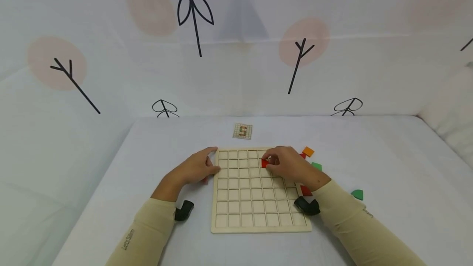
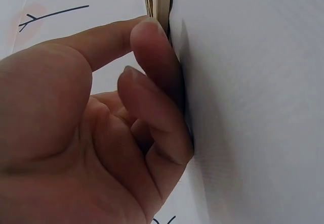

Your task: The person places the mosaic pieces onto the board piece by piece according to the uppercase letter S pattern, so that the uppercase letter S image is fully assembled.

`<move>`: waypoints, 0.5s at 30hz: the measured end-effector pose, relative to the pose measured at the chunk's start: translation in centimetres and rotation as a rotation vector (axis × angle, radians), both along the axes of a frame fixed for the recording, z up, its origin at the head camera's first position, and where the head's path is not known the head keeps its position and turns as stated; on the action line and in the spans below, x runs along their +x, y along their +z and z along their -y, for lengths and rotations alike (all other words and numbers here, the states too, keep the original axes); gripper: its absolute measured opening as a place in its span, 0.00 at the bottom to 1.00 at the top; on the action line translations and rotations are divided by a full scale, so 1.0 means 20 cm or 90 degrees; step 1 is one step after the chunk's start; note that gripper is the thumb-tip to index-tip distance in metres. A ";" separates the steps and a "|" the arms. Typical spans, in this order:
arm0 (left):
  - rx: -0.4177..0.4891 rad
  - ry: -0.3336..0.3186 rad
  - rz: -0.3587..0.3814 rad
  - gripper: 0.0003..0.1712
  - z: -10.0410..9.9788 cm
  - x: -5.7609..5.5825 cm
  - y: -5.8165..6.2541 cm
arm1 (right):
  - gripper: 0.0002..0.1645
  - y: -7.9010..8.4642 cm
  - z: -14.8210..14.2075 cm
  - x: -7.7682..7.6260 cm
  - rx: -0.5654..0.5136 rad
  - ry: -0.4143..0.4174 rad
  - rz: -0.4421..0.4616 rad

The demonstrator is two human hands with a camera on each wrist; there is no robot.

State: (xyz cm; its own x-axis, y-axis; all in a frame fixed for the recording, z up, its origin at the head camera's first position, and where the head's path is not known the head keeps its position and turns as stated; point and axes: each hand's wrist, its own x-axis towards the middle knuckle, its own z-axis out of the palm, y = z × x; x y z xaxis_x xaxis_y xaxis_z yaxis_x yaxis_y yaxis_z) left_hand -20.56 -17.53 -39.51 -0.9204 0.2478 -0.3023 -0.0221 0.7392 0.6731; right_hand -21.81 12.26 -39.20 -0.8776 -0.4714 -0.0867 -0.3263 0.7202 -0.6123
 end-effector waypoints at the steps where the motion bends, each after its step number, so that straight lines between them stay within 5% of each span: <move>1: 0.005 0.000 0.001 0.41 0.00 0.00 0.00 | 0.14 0.00 0.00 0.00 0.000 0.000 0.007; 15: 0.000 0.000 0.006 0.42 -0.01 0.01 0.00 | 0.13 0.03 -0.01 0.03 0.012 0.015 0.028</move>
State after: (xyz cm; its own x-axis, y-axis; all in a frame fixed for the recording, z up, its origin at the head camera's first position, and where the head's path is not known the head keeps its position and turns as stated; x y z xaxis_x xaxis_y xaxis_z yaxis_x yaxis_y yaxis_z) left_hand -20.41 -17.33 -39.43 -0.9178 0.2472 -0.3107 -0.0285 0.7394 0.6727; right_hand -21.29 12.53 -38.68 -0.8611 -0.4904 -0.1340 -0.3170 0.7240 -0.6126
